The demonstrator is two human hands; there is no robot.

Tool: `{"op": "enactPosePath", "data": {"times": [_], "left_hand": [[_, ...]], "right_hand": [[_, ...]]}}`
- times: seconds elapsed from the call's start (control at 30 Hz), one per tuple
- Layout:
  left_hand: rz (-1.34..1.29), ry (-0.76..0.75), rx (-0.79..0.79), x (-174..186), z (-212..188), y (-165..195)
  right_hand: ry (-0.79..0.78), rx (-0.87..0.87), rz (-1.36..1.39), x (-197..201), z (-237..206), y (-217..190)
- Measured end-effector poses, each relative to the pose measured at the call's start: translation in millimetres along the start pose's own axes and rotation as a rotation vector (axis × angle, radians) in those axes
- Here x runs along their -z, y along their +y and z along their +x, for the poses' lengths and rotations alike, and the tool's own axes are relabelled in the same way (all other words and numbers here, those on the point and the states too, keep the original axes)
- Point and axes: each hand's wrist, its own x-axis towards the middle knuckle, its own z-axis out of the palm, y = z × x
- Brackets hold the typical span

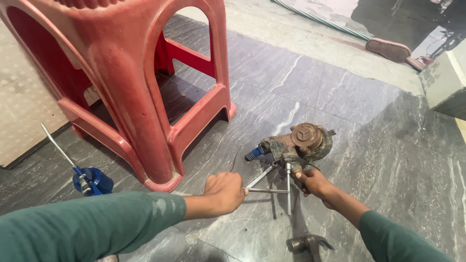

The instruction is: The person uses a hammer and wrenches to loosen and remove a bolt from a mechanical component on the floor. They then use a T-handle tool to further disassemble the part, separating a cylindrical section from the main body.

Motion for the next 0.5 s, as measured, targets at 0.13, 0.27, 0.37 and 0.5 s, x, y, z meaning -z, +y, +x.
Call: {"op": "enactPosePath", "data": {"times": [0.13,0.27,0.37,0.5], "left_hand": [[-0.002,-0.004,0.029,-11,-3,-1],[-0.007,-0.018,-0.006,-11,-1,0],[-0.012,-0.042,0.007,-7,2,1],[0.0,-0.047,-0.024,-4,1,2]], "right_hand": [[0.073,-0.02,-0.027,-6,-5,-2],[0.11,-0.073,-0.082,-10,-21,-17],[0.114,-0.067,-0.195,-13,-33,-30],[0.199,0.025,-0.376,-19,-45,-41]]}}
